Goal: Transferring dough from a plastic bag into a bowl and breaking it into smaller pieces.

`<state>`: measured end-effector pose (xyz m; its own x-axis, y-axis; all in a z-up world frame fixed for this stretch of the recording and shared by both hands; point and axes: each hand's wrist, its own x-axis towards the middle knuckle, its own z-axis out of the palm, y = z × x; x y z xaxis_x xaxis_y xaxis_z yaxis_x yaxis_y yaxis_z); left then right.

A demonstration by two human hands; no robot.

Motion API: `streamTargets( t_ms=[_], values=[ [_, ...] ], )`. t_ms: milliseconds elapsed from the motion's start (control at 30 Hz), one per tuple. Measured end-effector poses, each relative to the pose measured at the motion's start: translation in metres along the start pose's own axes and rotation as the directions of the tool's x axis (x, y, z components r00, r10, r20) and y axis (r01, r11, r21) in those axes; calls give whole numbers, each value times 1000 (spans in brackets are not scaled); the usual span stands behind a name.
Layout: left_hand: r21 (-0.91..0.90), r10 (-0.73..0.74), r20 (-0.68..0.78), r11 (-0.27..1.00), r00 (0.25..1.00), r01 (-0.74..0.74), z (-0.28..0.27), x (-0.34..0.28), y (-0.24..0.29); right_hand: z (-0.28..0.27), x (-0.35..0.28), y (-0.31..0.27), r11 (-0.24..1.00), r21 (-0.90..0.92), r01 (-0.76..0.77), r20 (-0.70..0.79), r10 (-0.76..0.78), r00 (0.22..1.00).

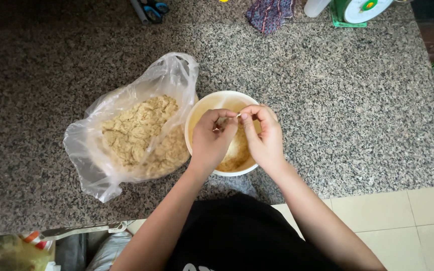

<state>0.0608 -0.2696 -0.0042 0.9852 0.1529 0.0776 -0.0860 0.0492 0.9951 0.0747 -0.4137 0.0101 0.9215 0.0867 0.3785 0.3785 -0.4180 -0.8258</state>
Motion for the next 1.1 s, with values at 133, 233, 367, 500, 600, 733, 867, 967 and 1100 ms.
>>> streamTargets(
  t_ms=[133, 233, 367, 500, 600, 733, 867, 967, 1100],
  values=[
    [74, 3, -11, 997, 1000, -2, 0, 1, -3, -1, 1, -1, 999, -53, 10, 10, -9, 1000],
    [82, -26, 1, 996, 1000, 26, 0, 0, -4, -1, 2, -2, 995, -64, 75, 16, -75, 997],
    [23, -60, -3, 998, 998, 60, 0, 0, -7, -1, 4, -11, 1000, -15, 13, 4, -13, 1000],
    [-52, -77, -16, 996, 997, 76, 0, 0, -9, -1, 2, -5, 1000, 16, -22, 0, 22, 1000],
    [-14, -56, -24, 998, 998, 56, 0, 0, -6, -1, 2, -2, 1000, -27, -11, 16, 11, 1000],
    [-39, -42, -23, 998, 999, 42, 1, -1, -4, -1, 1, 3, 991, -66, 119, 7, -119, 993],
    [-23, -54, -32, 998, 998, 54, 1, -2, -5, -1, 2, 0, 997, -69, 42, 25, -40, 999],
    [35, -39, -51, 999, 998, 41, 2, -2, -1, -1, 2, 0, 996, -68, 51, 16, -50, 999],
    [122, 24, -63, 992, 998, -17, 1, -2, 5, -1, 2, 0, 996, -69, 54, 16, -53, 998]
  ],
)
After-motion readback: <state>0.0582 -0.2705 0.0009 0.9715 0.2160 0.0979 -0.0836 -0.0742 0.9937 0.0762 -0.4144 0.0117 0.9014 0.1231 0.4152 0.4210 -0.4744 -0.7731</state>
